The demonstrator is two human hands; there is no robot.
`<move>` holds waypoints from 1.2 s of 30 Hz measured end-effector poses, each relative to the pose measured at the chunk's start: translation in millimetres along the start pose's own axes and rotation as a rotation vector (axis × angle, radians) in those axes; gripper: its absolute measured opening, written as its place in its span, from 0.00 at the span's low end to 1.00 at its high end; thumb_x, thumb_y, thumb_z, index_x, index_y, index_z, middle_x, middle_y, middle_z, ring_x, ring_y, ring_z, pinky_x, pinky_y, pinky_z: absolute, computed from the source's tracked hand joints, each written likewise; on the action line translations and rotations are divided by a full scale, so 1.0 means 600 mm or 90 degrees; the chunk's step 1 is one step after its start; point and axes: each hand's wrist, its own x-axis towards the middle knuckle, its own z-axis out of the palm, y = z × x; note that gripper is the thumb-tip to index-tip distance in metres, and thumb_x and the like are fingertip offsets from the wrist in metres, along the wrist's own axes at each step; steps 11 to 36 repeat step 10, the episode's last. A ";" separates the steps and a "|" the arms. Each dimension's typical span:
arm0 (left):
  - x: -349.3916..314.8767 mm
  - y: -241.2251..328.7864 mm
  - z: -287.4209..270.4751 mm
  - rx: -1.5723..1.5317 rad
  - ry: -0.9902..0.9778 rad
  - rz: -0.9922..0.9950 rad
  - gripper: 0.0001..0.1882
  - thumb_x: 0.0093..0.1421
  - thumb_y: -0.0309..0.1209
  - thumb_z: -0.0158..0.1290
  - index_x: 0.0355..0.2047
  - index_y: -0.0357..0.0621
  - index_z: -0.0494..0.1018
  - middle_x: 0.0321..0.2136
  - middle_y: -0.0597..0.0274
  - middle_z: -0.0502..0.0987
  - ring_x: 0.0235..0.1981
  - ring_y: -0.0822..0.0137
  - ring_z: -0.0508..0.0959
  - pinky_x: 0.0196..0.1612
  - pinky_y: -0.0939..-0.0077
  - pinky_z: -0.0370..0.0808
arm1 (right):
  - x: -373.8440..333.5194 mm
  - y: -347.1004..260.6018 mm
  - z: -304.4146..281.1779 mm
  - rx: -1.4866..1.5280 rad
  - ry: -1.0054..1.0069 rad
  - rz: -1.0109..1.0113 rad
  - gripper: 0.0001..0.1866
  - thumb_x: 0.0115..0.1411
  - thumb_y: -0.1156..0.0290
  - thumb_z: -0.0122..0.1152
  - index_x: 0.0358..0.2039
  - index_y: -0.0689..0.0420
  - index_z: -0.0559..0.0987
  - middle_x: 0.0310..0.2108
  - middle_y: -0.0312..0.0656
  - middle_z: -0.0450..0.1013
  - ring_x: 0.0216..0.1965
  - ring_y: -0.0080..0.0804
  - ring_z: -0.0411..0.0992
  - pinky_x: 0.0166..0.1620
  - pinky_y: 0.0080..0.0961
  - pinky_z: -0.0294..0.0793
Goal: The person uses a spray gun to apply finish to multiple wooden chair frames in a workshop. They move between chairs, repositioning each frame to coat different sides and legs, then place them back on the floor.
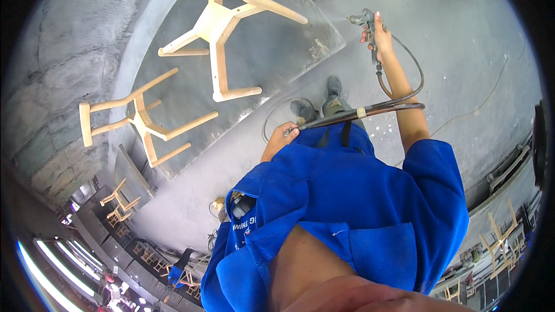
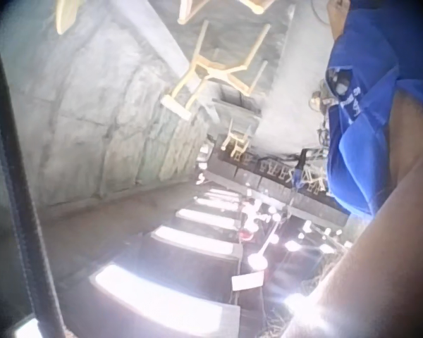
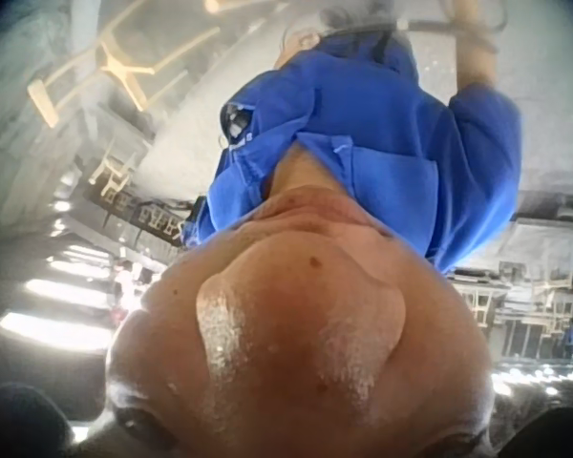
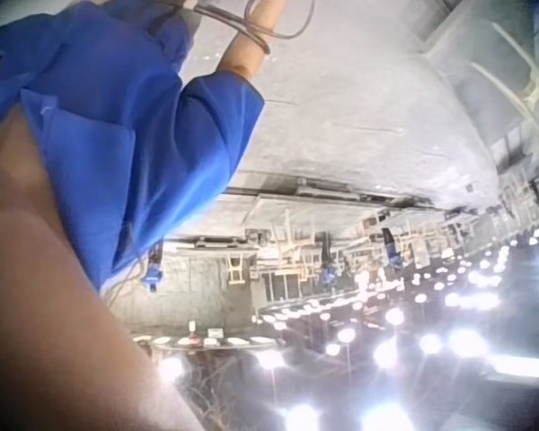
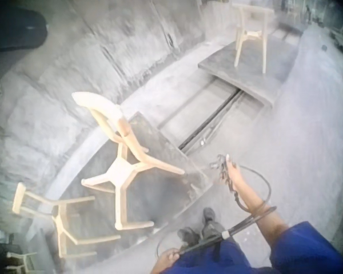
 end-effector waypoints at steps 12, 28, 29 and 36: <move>0.048 0.095 -0.015 0.051 -0.028 0.101 0.22 0.63 0.49 0.57 0.31 0.39 0.76 0.22 0.64 0.74 0.29 0.71 0.71 0.35 0.72 0.69 | 0.007 0.014 -0.017 -0.193 0.061 -0.035 0.31 0.59 0.35 0.61 0.29 0.57 0.79 0.17 0.35 0.73 0.16 0.22 0.72 0.14 0.20 0.60; 0.048 0.095 -0.015 0.051 -0.028 0.101 0.22 0.63 0.49 0.57 0.31 0.39 0.76 0.22 0.64 0.74 0.29 0.71 0.71 0.35 0.72 0.69 | 0.007 0.014 -0.017 -0.193 0.061 -0.035 0.31 0.59 0.35 0.61 0.29 0.57 0.79 0.17 0.35 0.73 0.16 0.22 0.72 0.14 0.20 0.60; 0.048 0.095 -0.015 0.051 -0.028 0.101 0.22 0.63 0.49 0.57 0.31 0.39 0.76 0.22 0.64 0.74 0.29 0.71 0.71 0.35 0.72 0.69 | 0.007 0.014 -0.017 -0.193 0.061 -0.035 0.31 0.59 0.35 0.61 0.29 0.57 0.79 0.17 0.35 0.73 0.16 0.22 0.72 0.14 0.20 0.60; 0.048 0.095 -0.015 0.051 -0.028 0.101 0.22 0.63 0.49 0.57 0.31 0.39 0.76 0.22 0.64 0.74 0.29 0.71 0.71 0.35 0.72 0.69 | 0.007 0.014 -0.017 -0.193 0.061 -0.035 0.31 0.59 0.35 0.61 0.29 0.57 0.79 0.17 0.35 0.73 0.16 0.22 0.72 0.14 0.20 0.60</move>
